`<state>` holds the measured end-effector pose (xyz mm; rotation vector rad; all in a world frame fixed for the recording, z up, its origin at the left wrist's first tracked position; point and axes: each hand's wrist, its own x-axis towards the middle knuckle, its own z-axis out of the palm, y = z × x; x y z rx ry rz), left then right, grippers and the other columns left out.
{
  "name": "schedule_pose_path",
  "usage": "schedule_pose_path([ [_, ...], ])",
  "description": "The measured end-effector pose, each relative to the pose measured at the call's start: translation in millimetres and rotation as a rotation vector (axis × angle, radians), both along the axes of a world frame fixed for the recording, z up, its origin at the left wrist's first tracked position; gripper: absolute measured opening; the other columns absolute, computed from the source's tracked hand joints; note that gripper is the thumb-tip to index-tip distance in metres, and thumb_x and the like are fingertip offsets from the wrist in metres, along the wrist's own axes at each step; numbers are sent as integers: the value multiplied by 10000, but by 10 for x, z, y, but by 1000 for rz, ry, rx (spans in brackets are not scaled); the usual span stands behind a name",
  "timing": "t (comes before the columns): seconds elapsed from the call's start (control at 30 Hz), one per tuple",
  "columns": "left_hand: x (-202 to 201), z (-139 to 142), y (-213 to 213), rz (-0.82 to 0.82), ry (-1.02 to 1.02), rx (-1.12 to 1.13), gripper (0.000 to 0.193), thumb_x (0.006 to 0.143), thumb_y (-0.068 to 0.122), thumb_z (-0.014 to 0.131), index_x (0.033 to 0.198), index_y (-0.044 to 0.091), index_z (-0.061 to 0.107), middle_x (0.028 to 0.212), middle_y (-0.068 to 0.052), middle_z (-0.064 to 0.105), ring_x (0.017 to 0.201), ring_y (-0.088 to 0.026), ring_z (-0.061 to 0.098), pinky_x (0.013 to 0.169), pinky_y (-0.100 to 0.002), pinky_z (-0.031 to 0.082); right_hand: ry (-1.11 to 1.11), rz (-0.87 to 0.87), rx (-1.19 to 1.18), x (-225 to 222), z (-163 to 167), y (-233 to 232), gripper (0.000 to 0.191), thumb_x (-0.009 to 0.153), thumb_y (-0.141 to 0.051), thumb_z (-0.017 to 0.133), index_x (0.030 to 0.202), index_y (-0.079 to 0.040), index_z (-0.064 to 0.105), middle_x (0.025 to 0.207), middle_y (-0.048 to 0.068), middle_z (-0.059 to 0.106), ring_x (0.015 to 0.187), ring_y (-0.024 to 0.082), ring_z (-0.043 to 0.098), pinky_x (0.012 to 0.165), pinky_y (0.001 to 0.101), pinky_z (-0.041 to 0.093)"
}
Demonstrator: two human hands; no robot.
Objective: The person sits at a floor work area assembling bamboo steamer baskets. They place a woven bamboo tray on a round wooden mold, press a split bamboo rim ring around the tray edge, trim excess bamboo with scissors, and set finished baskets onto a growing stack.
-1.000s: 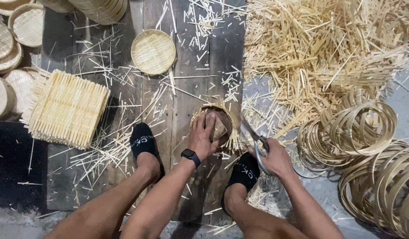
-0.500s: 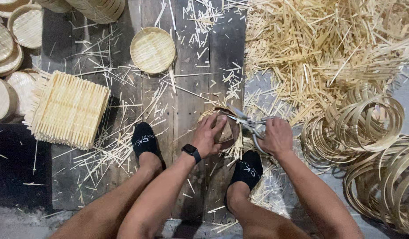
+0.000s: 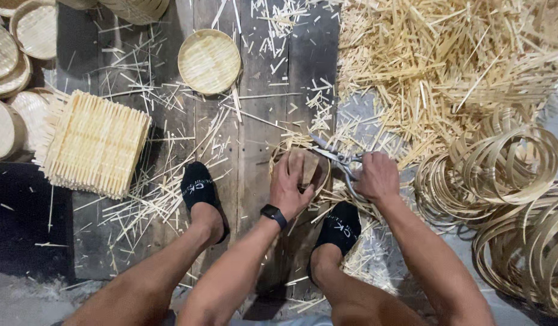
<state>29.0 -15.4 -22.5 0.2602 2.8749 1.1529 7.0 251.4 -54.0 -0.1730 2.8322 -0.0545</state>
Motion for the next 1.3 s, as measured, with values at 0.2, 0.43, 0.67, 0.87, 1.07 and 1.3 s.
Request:
schedule_pose_path([
  [0.2, -47, -88, -113, 120, -51, 132, 956, 679, 151, 826, 1511, 64, 362, 1416, -258, 450, 1324, -466, 445, 1137, -514, 383, 61, 23, -27, 10, 83, 96, 552, 793, -503, 725, 1033, -14, 641, 935, 188, 628, 871, 331, 637, 749, 469, 531],
  [0.43, -141, -135, -259, 12, -169, 201, 889, 617, 80, 843, 1439, 124, 507, 1360, -206, 506, 1283, -402, 513, 1107, -457, 450, 88, -17, -69, 16, -26, -58, 353, 832, -350, 695, 1010, -47, 663, 950, 174, 666, 880, 331, 670, 781, 474, 555],
  [0.67, -154, -118, -284, -7, -161, 188, 904, 628, 54, 830, 1463, 158, 501, 1410, -159, 537, 1329, -391, 492, 1143, -462, 410, -177, -141, -67, 3, -129, 132, 303, 927, -361, 628, 937, -62, 682, 895, 160, 684, 809, 313, 695, 771, 498, 570],
  [0.87, -174, -113, -298, -19, -177, 199, 905, 623, 46, 828, 1458, 159, 497, 1413, -161, 530, 1347, -394, 475, 1158, -466, 386, -97, -109, -33, 28, 190, 274, 678, 769, -591, 711, 1056, 13, 596, 995, 205, 584, 957, 330, 599, 858, 471, 518],
  [1.07, -229, -97, -361, -174, -261, 177, 918, 622, -46, 747, 1475, 199, 512, 1457, -178, 482, 1383, -400, 449, 1173, -452, 397, -77, -33, -8, 54, 163, 51, 686, 833, -628, 657, 1059, 18, 612, 958, 173, 580, 916, 291, 584, 859, 440, 516],
  [1.3, -154, 5, -333, -133, -237, 129, 991, 587, 59, 873, 1474, 274, 485, 1448, -237, 427, 1356, -447, 413, 1115, -492, 398, -206, -220, -145, 45, -67, 94, 446, 950, -478, 598, 1072, -63, 703, 914, 123, 635, 767, 265, 627, 748, 472, 567],
])
